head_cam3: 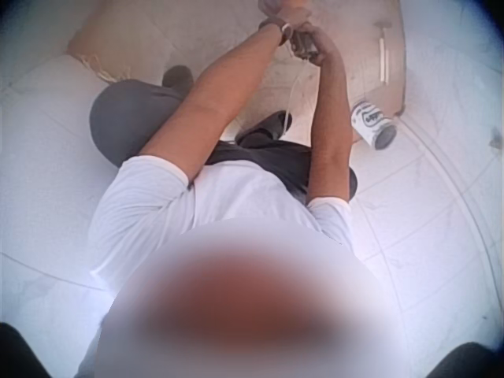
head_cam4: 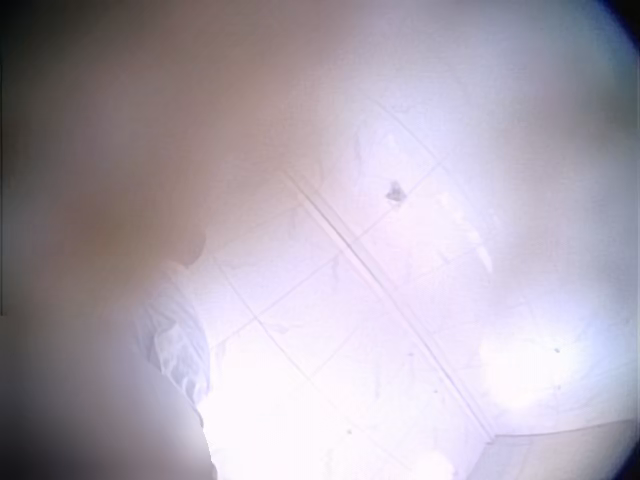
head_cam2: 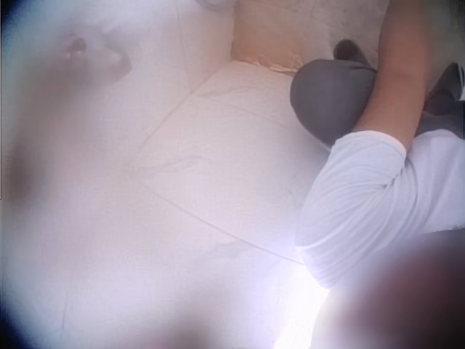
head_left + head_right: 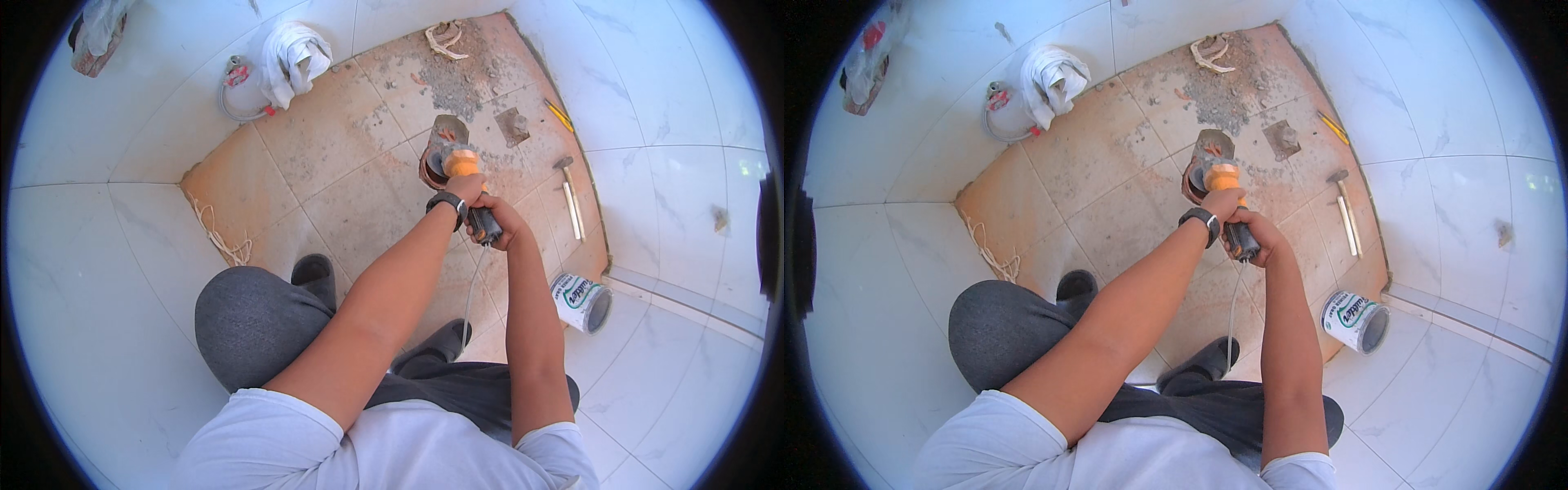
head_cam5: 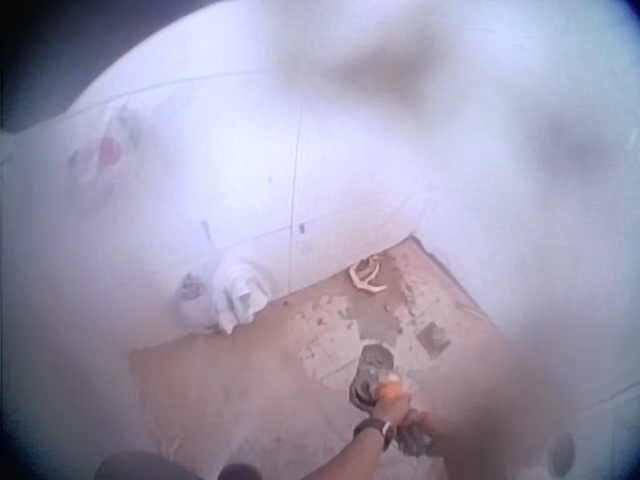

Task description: The person sits on the floor and uses an angle grinder to cut and smooth the edge of a vertical pipe protruding from the tiled floor. The person holds the tool with both hands and rotates it around the pipe opening while debris accumulates nearby.

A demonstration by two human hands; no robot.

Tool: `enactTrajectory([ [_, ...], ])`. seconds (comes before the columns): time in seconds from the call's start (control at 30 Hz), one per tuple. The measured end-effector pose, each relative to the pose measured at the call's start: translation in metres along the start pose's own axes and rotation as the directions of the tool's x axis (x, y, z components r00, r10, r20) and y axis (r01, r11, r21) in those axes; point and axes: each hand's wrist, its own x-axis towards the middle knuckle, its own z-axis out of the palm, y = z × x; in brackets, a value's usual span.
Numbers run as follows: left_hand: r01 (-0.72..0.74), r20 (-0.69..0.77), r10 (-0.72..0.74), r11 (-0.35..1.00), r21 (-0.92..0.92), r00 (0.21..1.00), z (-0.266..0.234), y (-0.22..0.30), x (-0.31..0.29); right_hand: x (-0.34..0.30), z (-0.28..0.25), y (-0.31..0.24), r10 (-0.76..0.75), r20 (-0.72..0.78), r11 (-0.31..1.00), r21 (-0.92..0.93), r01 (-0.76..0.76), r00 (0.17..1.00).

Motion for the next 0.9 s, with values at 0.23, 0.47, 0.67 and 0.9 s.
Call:
enactTrajectory([
  [0.23,-0.018,0.002,0.018,0.979,-0.203,1.0,0.001,-0.012,0.013,-0.003,0.002,-0.002,-0.013,-0.012,1.0,-0.012,0.012,1.0],
  [0.47,0.022,0.02,-0.018,0.975,-0.221,1.0,0.0,-0.013,0.014,0.0,0.001,0.0,-0.025,-0.021,1.0,0.0,0.025,0.999],
  [0.67,-0.015,-0.007,0.014,0.977,-0.212,1.0,0.002,-0.014,0.018,0.001,0.001,-0.001,-0.035,-0.021,0.999,0.001,0.035,0.999],
  [0.9,0.054,0.001,-0.056,0.966,-0.254,0.998,0.0,-0.011,0.013,0.001,0.001,-0.002,-0.035,-0.04,0.999,0.002,0.035,0.999],
])
